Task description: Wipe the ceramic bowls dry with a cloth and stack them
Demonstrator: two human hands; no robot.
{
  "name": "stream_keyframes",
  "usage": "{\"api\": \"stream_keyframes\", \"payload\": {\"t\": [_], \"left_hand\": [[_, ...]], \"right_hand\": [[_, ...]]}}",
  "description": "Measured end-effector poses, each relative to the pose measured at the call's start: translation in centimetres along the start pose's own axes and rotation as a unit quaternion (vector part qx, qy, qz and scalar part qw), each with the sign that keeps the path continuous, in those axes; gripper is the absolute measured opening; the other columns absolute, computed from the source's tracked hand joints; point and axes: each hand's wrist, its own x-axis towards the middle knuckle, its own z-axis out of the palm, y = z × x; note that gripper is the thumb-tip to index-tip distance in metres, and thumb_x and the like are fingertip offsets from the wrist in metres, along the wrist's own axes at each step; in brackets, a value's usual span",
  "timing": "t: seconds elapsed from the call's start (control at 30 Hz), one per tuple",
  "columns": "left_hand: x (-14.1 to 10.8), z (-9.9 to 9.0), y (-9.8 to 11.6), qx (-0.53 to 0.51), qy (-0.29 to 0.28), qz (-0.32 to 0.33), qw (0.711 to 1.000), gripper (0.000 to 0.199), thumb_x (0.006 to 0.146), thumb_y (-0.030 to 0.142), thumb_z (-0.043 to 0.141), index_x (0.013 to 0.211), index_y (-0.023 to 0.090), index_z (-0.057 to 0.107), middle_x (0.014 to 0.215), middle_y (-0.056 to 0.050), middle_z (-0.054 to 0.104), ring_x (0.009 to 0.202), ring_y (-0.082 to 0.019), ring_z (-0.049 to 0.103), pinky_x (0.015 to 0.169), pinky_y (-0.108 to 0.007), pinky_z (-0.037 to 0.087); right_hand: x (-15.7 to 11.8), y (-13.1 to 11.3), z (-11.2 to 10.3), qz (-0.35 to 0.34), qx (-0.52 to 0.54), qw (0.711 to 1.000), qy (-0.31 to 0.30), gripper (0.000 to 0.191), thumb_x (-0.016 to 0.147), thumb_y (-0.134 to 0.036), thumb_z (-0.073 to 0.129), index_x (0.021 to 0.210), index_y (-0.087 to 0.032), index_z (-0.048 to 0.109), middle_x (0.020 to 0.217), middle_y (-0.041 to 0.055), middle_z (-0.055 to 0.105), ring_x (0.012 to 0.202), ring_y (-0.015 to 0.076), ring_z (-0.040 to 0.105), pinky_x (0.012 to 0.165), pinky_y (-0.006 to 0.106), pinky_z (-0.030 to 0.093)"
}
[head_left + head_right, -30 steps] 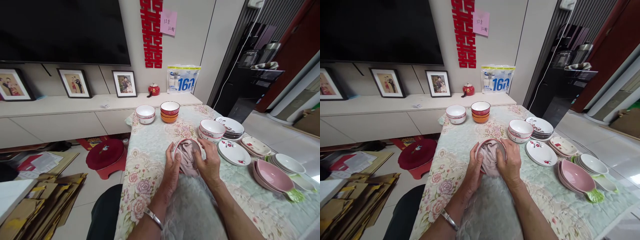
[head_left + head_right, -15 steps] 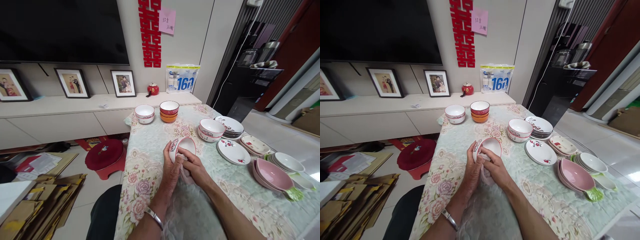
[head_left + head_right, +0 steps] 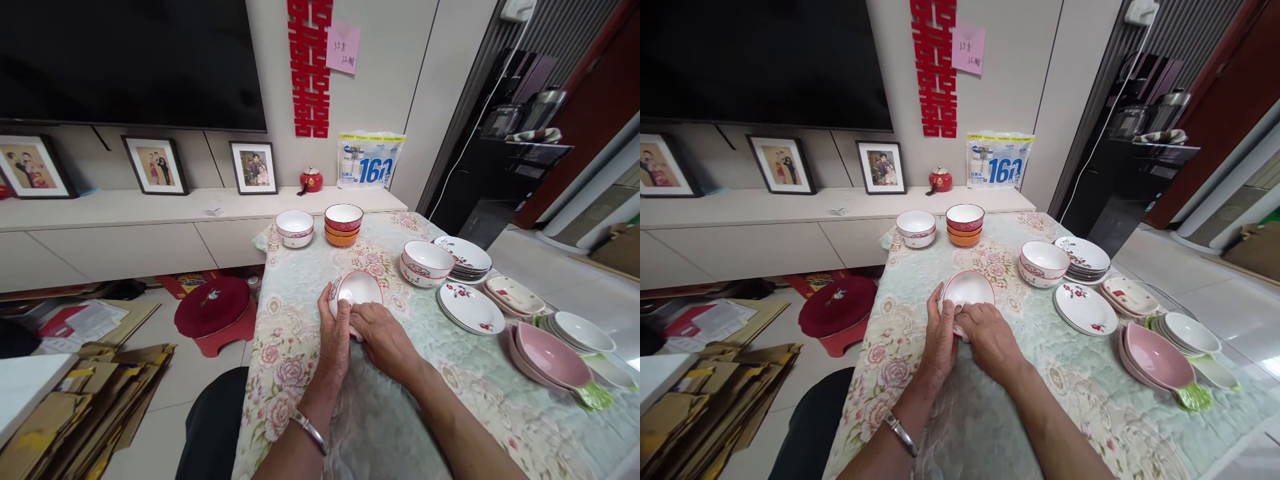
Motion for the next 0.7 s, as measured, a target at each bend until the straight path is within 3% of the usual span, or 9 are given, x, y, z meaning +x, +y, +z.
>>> {"api": "stream_keyframes", "payload": {"t": [0.07,0.17,0.23,0.37,0.5,0.6,0.7], "left_hand": [[0.0,0.2,0.0,-0.006,0.002,-0.01,1.0,0.065,0.087,0.052,0.055,0.142,0.023,0.034,0.141,-0.014,0.05,0.125,-0.024,0.054,0.103,-0.038,0.045],[-0.2,0.3,0.1,-0.006,-0.008,-0.018,1.0,0.072,0.082,0.047,0.063,0.141,0.021,0.033,0.138,-0.014,0.052,0.123,-0.026,0.056,0.102,-0.039,0.045],[-0.3,0.4,0.2,-0.009,-0.025,-0.017,0.999,0.076,0.08,0.045,0.067,0.141,0.019,0.031,0.137,-0.016,0.052,0.122,-0.027,0.056,0.103,-0.04,0.045],[-0.4,0.5,0.2,-0.024,-0.054,0.001,0.998,0.08,0.076,0.041,0.07,0.14,0.017,0.03,0.139,-0.017,0.049,0.124,-0.029,0.054,0.103,-0.041,0.045],[-0.3,0.4,0.2,-0.05,-0.038,-0.03,0.998,0.07,0.08,0.042,0.067,0.138,0.02,0.035,0.128,-0.014,0.058,0.114,-0.027,0.061,0.097,-0.04,0.049],[-0.3,0.4,0.3,-0.061,-0.005,-0.055,0.997,0.063,0.083,0.044,0.064,0.136,0.021,0.039,0.125,-0.013,0.06,0.113,-0.026,0.062,0.098,-0.04,0.048],[-0.2,0.4,0.3,-0.093,0.009,-0.069,0.993,0.061,0.084,0.047,0.062,0.135,0.021,0.04,0.126,-0.013,0.06,0.113,-0.025,0.062,0.099,-0.04,0.048]], "right_hand": [[-0.2,0.2,0.7,0.021,-0.038,0.999,0.014,0.046,0.08,-0.001,0.043,0.119,-0.019,0.059,0.117,0.0125,0.062,0.105,0.0265,0.055,0.091,0.042,0.045],[-0.5,0.2,1.7,0.032,-0.013,0.999,0.039,0.046,0.076,0.0,0.043,0.114,-0.019,0.059,0.108,0.0112,0.063,0.097,0.0247,0.056,0.082,0.036,0.049],[-0.5,-0.1,2.1,0.042,0.057,0.994,0.083,0.039,0.077,-0.002,0.044,0.107,-0.022,0.06,0.098,0.0078,0.064,0.088,0.0222,0.058,0.076,0.032,0.049],[-0.2,-0.8,1.9,0.083,0.227,0.958,0.154,0.023,0.078,-0.007,0.047,0.091,-0.022,0.059,0.09,0.0027,0.062,0.081,0.0182,0.059,0.072,0.027,0.047],[0.0,-1.0,1.1,0.057,0.245,0.963,0.098,0.035,0.073,-0.003,0.047,0.101,-0.021,0.058,0.098,0.004,0.061,0.089,0.019,0.059,0.077,0.027,0.047],[0.0,-0.5,0.4,0.01,0.176,0.984,0.033,0.051,0.068,0.003,0.044,0.111,-0.021,0.059,0.109,0.0061,0.061,0.101,0.0208,0.056,0.086,0.03,0.046],[-0.1,0.1,-0.1,-0.016,0.064,0.998,-0.013,0.044,0.076,0.002,0.045,0.11,-0.021,0.061,0.111,0.0075,0.062,0.102,0.0221,0.055,0.089,0.035,0.044]]}}
